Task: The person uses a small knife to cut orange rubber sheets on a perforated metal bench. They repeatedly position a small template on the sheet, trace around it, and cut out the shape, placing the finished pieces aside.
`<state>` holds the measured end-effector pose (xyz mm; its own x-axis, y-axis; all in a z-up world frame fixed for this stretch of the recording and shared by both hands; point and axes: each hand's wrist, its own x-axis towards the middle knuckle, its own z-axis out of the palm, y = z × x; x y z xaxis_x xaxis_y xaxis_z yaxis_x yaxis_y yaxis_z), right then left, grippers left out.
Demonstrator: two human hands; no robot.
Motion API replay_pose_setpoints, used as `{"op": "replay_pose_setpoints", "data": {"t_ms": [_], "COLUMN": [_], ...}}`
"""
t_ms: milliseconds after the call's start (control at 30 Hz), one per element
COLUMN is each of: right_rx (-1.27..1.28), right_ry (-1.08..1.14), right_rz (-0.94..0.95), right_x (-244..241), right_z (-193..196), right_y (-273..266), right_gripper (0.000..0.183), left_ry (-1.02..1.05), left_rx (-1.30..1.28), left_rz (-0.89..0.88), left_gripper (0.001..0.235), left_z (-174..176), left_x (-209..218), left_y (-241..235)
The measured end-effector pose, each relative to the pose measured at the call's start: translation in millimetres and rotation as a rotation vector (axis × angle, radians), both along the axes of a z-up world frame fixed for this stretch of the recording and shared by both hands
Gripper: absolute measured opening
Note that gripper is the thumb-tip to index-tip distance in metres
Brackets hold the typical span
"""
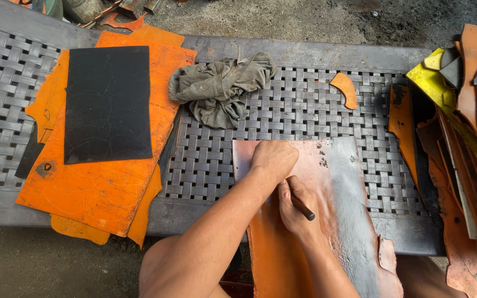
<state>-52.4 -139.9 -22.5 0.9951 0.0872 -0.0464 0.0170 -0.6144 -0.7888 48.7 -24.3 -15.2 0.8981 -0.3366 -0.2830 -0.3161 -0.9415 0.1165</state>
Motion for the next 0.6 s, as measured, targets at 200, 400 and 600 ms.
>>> {"op": "replay_pose_setpoints", "data": {"t_ms": [200,400,600], "right_rx": [-0.320,0.124,-0.233], "right_ry": [-0.249,-0.390,0.229], "right_rz": [-0.287,-0.093,0.647], "right_x": [18.5,63.5,150.3], "right_z": [45.2,112.4,108.9], "right_y": [-37.4,-61.8,19.2], "right_gripper": [0.030,0.022,0.028], "left_ry": [-0.026,0.080,0.200], "left_rx": [0.008,0.118,0.308], "left_rz": [-0.013,0.070,0.140], "left_gripper": [0.017,0.010,0.010], "left_z": [-3.8,-7.5,1.6], "left_x": [-2.1,1.1,5.9], "left_y": [-3.3,-40.0,-88.9]}}
